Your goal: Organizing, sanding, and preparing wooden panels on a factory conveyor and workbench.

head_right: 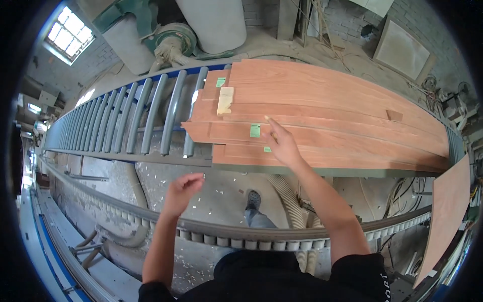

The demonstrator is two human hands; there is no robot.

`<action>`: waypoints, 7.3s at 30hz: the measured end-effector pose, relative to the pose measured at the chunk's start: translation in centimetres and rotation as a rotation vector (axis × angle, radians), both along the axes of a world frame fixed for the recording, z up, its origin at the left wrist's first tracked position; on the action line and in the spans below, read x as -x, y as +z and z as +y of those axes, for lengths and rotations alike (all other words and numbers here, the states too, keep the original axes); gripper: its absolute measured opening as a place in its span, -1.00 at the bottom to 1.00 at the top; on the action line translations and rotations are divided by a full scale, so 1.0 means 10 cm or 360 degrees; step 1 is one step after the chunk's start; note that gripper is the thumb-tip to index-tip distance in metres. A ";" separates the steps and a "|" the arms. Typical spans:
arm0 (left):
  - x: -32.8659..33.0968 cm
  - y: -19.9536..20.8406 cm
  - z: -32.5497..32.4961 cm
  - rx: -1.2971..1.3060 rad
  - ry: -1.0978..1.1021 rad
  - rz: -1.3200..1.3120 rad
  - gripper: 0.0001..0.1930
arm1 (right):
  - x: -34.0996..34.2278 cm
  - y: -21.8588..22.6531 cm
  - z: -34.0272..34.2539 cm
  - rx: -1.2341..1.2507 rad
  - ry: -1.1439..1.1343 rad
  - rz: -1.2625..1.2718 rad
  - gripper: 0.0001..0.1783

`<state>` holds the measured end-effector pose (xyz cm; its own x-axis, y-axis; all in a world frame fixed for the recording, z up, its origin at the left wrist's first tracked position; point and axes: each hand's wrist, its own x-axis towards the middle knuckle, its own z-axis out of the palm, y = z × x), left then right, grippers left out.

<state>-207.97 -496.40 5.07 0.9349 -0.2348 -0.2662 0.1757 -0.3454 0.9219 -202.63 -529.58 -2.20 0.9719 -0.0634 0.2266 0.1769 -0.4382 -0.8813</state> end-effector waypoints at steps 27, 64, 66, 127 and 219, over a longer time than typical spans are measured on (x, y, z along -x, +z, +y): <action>-3.06 -1.63 -0.99 -0.0634 -0.0602 -0.1053 -0.77 | -1.99 -0.89 0.07 0.1022 -0.0568 0.0404 -0.59; -3.01 -1.60 -1.08 -0.0839 -0.0623 -0.1153 -0.89 | -2.02 -0.99 0.01 0.1061 -0.0571 0.0351 -0.58; -3.01 -1.61 -1.07 -0.0874 -0.0625 -0.1141 -0.89 | -2.02 -0.97 0.04 0.1056 -0.0575 0.0337 -0.58; -3.07 -1.52 -1.00 -0.0883 -0.0740 -0.1215 -0.77 | -1.99 -1.01 0.01 0.0993 -0.0628 0.0389 -0.57; -3.24 -1.33 -1.12 -0.0891 -0.0850 -0.0482 -0.49 | -2.04 -1.07 0.05 0.0984 -0.0699 0.0338 -0.57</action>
